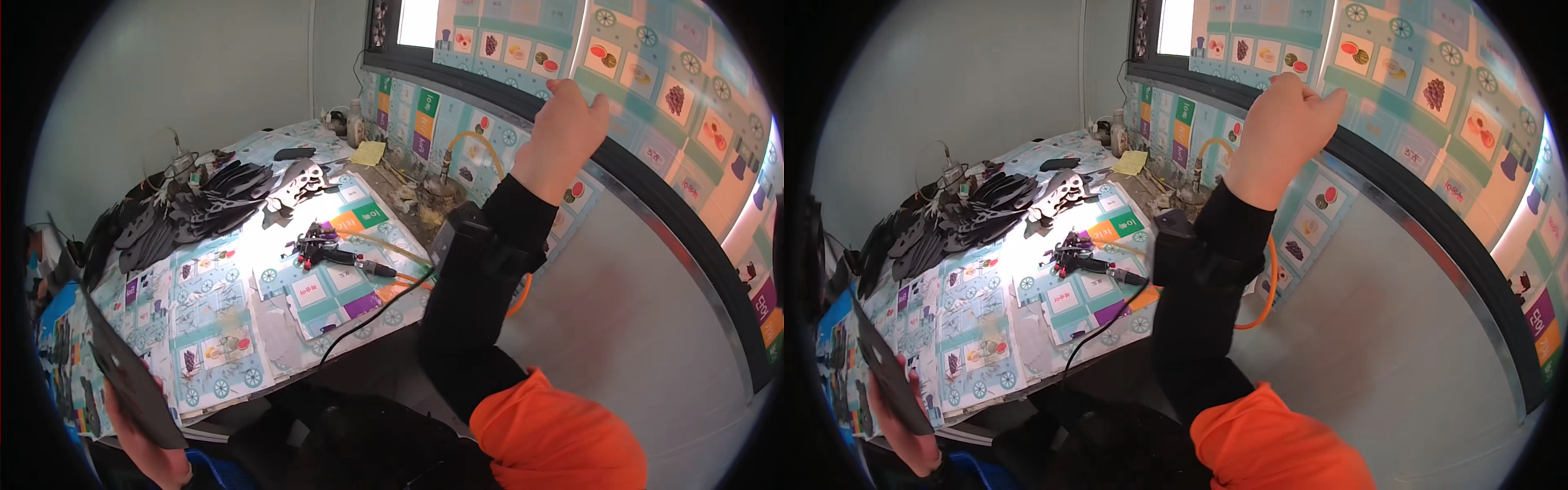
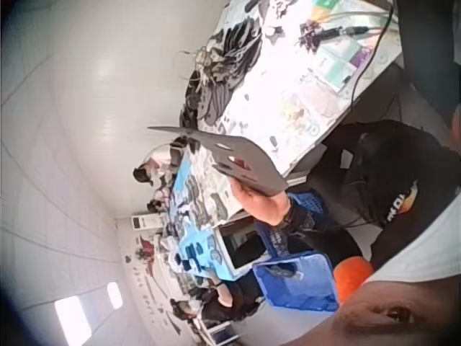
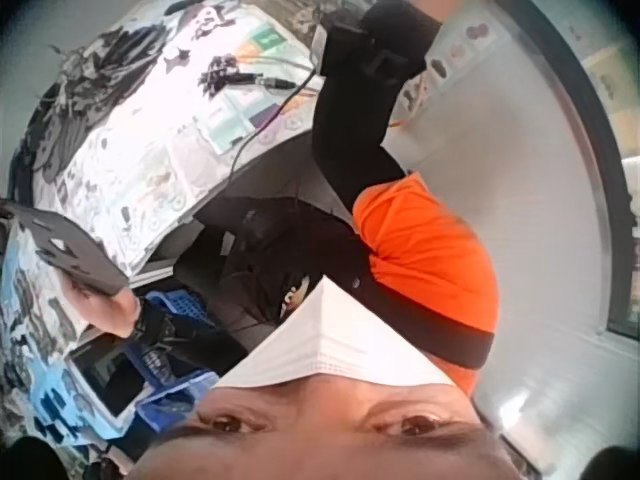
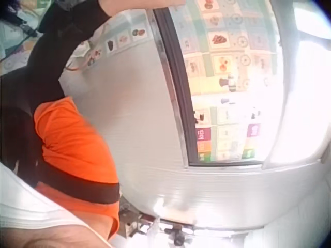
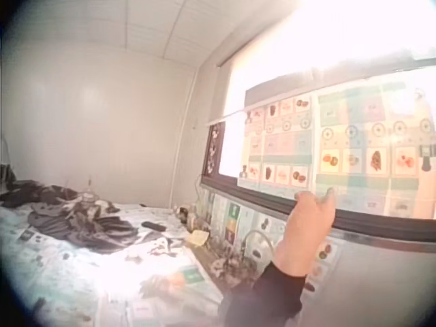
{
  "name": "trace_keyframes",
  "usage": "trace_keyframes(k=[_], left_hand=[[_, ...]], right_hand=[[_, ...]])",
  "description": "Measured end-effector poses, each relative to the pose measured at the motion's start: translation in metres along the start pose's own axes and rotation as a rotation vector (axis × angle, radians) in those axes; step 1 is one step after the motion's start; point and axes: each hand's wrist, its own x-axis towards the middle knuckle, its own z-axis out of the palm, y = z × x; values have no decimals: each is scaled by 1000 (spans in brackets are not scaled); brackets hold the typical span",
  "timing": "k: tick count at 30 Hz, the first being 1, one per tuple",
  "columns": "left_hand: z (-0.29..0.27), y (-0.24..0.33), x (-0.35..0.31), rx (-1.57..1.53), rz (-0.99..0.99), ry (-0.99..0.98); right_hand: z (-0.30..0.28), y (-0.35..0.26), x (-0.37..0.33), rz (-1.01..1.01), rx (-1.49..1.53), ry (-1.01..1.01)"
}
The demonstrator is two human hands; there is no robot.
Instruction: The person applies adhesive to a shoe component using a glue gun. The person picks up a grey shaped component, applies a line of glue along its inner edge while holding it steady with the other hand, and then places the component aside.
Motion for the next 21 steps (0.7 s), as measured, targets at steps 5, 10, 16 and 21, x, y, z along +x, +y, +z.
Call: trace_keyframes(k=[5, 10, 16, 21], left_hand=[[5, -13, -34, -150, -99, 635], [14, 2, -57, -150, -32, 784], [-8, 14, -76, -252, -14, 816], [-8, 10, -82, -90, 71, 796]], right_hand=[[-12, 27, 21, -40, -164, -5], [-1, 21, -54, 34, 198, -379], [9, -47, -140, -1053, -176, -516], [74, -93, -176, -837, 409, -684]])
